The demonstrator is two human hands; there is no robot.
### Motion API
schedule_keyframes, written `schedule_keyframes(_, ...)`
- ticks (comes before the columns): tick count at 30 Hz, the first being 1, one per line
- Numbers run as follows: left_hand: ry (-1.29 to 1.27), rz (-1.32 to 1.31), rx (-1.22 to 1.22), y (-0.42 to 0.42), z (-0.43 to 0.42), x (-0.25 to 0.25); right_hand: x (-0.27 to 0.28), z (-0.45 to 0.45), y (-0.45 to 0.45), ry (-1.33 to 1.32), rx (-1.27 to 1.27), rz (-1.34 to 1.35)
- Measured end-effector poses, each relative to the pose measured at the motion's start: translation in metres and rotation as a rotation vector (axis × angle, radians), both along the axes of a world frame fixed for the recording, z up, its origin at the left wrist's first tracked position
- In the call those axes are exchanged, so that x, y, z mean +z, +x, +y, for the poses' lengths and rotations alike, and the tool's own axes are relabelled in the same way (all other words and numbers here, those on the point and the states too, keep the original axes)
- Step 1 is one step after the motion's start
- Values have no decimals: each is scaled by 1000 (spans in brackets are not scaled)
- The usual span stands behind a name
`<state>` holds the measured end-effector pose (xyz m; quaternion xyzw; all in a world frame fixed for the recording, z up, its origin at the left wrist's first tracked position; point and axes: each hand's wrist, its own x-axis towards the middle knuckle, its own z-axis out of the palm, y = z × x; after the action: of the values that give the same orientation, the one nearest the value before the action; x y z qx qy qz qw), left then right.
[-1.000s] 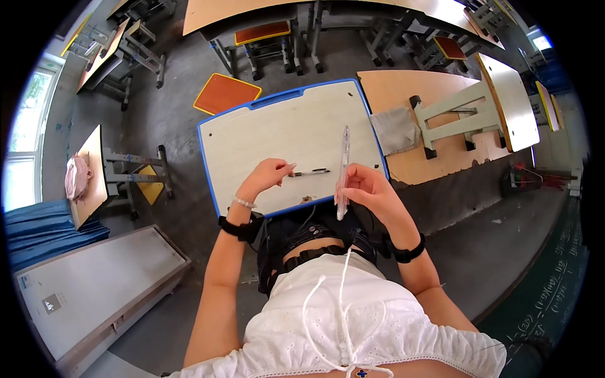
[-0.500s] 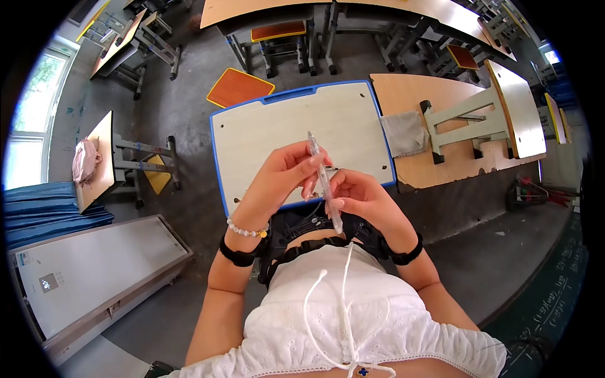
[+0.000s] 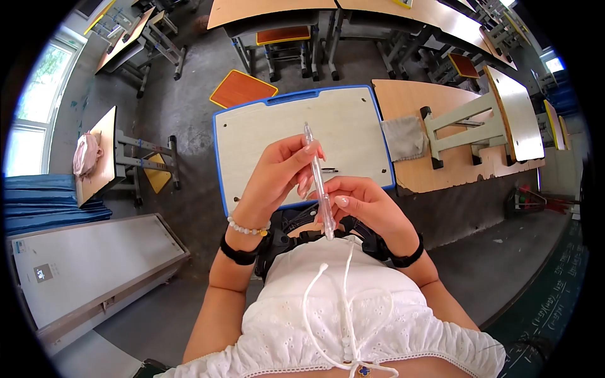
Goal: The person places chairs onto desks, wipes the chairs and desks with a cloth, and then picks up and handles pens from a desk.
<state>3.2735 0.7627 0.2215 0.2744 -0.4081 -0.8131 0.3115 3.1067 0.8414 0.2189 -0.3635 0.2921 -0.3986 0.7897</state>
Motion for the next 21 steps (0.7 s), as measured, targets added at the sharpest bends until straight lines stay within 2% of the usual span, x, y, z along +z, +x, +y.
schedule_keyframes(5, 0, 37, -9, 4, 1, 0, 4, 0, 2, 2, 16, 70)
schedule_keyframes(8, -31, 0, 64, 2, 5, 0, 5, 1, 4, 13, 10, 100)
schedule_keyframes(11, -204, -143, 179, -2, 9, -3, 8, 4, 8, 26, 15, 82)
schedule_keyframes(21, -205, -215, 299, -4, 10, -3, 4, 2, 2, -29, 59, 170)
